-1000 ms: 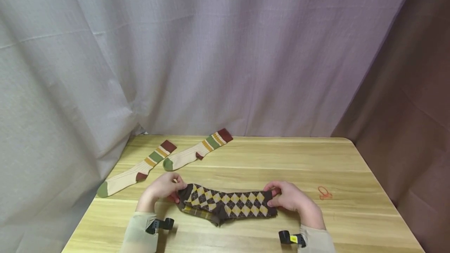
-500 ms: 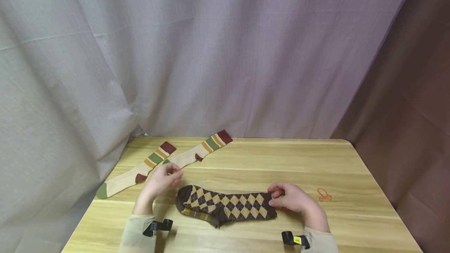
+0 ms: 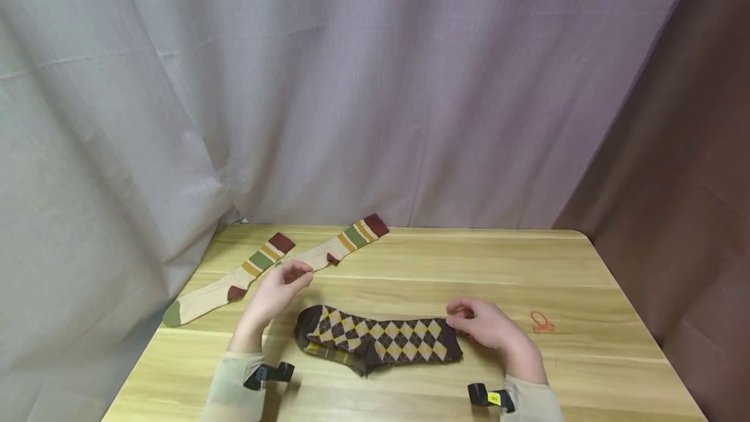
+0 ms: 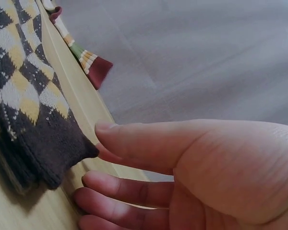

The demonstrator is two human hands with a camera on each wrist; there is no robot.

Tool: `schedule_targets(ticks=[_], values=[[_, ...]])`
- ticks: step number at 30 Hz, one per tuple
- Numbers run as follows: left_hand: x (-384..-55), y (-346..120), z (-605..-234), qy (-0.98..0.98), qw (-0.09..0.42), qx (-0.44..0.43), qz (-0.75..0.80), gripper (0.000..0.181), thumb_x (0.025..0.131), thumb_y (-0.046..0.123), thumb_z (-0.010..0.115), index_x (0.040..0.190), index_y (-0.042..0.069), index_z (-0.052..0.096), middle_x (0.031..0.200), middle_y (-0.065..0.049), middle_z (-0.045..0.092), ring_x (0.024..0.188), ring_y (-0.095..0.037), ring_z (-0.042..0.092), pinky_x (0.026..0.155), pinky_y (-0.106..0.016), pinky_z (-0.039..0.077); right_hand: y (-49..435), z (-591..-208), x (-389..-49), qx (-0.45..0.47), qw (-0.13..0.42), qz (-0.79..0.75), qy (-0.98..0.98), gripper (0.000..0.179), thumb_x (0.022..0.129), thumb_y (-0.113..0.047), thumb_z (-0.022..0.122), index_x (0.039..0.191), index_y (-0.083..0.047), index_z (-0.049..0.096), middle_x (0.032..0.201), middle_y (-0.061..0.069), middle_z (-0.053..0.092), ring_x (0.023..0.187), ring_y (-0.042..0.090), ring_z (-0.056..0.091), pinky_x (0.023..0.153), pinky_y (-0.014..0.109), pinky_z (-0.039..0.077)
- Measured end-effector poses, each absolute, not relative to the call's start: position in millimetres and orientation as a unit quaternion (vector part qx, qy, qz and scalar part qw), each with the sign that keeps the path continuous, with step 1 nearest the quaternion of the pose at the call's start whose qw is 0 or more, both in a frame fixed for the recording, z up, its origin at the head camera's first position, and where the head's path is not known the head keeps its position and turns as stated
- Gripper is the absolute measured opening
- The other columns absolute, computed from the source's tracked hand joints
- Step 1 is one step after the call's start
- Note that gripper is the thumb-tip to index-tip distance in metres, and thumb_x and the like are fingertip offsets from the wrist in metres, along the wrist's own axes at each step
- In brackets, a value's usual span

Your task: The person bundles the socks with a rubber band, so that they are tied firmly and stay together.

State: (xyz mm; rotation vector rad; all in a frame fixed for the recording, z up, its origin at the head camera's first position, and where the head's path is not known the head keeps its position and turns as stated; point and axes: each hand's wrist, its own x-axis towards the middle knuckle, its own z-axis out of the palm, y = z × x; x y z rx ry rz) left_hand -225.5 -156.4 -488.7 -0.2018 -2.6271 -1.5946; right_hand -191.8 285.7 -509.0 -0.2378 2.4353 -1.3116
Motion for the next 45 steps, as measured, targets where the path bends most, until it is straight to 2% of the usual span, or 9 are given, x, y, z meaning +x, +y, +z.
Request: schedule_targets(ticks=[2,9,17,23,29,34,41,45], values=[[-228.1,-153.5,-488.6,-0.851,0.036,-0.065,-0.52,0.018,0.101,0.015,0.074,0.117,0.004,0.074,0.105,-0.004,0.073,0.098,-0.02,0.068,0.093,-0.043,0.055,285.2,-507.9,-191.9,-0.08,0.178,-0.462,0.865,0.037,0.102,-0.016,0.072,0.131,0.006,0.064,0.105,0.01,0.068,0.09,0.025,0.065,0.072,0.04,0.059],[-240.6,-142.0,-494.2,-0.856,0.042,-0.09,-0.507,0.021,0.1,0.01,0.075,0.118,0.001,0.073,0.107,-0.009,0.074,0.102,-0.028,0.07,0.096,-0.048,0.057,285.3,-507.8,-193.4,-0.074,0.177,-0.453,0.871,0.036,0.104,-0.016,0.07,0.133,0.005,0.064,0.106,0.01,0.068,0.091,0.024,0.066,0.073,0.041,0.06],[-264.3,-133.5,-496.5,-0.867,0.013,-0.133,-0.481,0.026,0.099,0.008,0.074,0.125,0.004,0.07,0.121,-0.023,0.072,0.111,-0.04,0.069,0.1,-0.057,0.054,286.1,-506.5,-193.2,-0.078,0.172,-0.45,0.873,0.037,0.105,-0.016,0.068,0.135,0.005,0.064,0.106,0.01,0.068,0.09,0.024,0.065,0.072,0.041,0.06],[-284.3,-132.0,-501.1,-0.875,-0.006,-0.134,-0.465,0.037,0.098,0.005,0.074,0.133,-0.002,0.066,0.129,-0.026,0.068,0.12,-0.046,0.065,0.103,-0.059,0.052,286.7,-505.6,-193.7,-0.078,0.176,-0.455,0.87,0.038,0.106,-0.017,0.067,0.136,0.006,0.063,0.109,0.011,0.069,0.092,0.024,0.066,0.075,0.042,0.061],[-302.0,-132.0,-508.2,-0.881,-0.01,-0.119,-0.458,0.042,0.099,0.003,0.072,0.14,-0.004,0.064,0.137,-0.028,0.064,0.126,-0.045,0.062,0.108,-0.057,0.05,285.9,-507.6,-195.6,-0.092,0.153,-0.442,0.879,0.036,0.105,-0.016,0.067,0.134,0.005,0.064,0.108,0.01,0.07,0.091,0.023,0.067,0.073,0.038,0.061],[-314.1,-130.3,-512.1,-0.891,-0.004,-0.135,-0.434,0.043,0.096,-0.001,0.073,0.137,-0.007,0.063,0.134,-0.03,0.064,0.123,-0.045,0.064,0.108,-0.057,0.05,286.2,-508.4,-195.8,-0.096,0.141,-0.433,0.885,0.035,0.105,-0.017,0.068,0.133,0.004,0.065,0.107,0.009,0.07,0.089,0.022,0.066,0.07,0.035,0.06],[-322.2,-127.8,-516.9,-0.914,-0.019,-0.14,-0.38,0.044,0.096,0.0,0.076,0.138,-0.004,0.065,0.135,-0.026,0.067,0.124,-0.041,0.064,0.11,-0.055,0.049,287.0,-508.8,-195.7,-0.093,0.144,-0.435,0.884,0.038,0.106,-0.018,0.068,0.135,0.005,0.064,0.109,0.009,0.071,0.092,0.022,0.068,0.073,0.036,0.061],[-323.3,-125.6,-519.6,-0.915,-0.028,-0.145,-0.375,0.041,0.096,-0.001,0.076,0.136,-0.004,0.066,0.129,-0.022,0.07,0.116,-0.036,0.068,0.105,-0.052,0.053,287.9,-508.7,-196.1,-0.098,0.145,-0.437,0.882,0.039,0.106,-0.018,0.068,0.136,0.006,0.063,0.111,0.01,0.072,0.093,0.023,0.069,0.074,0.037,0.061]])
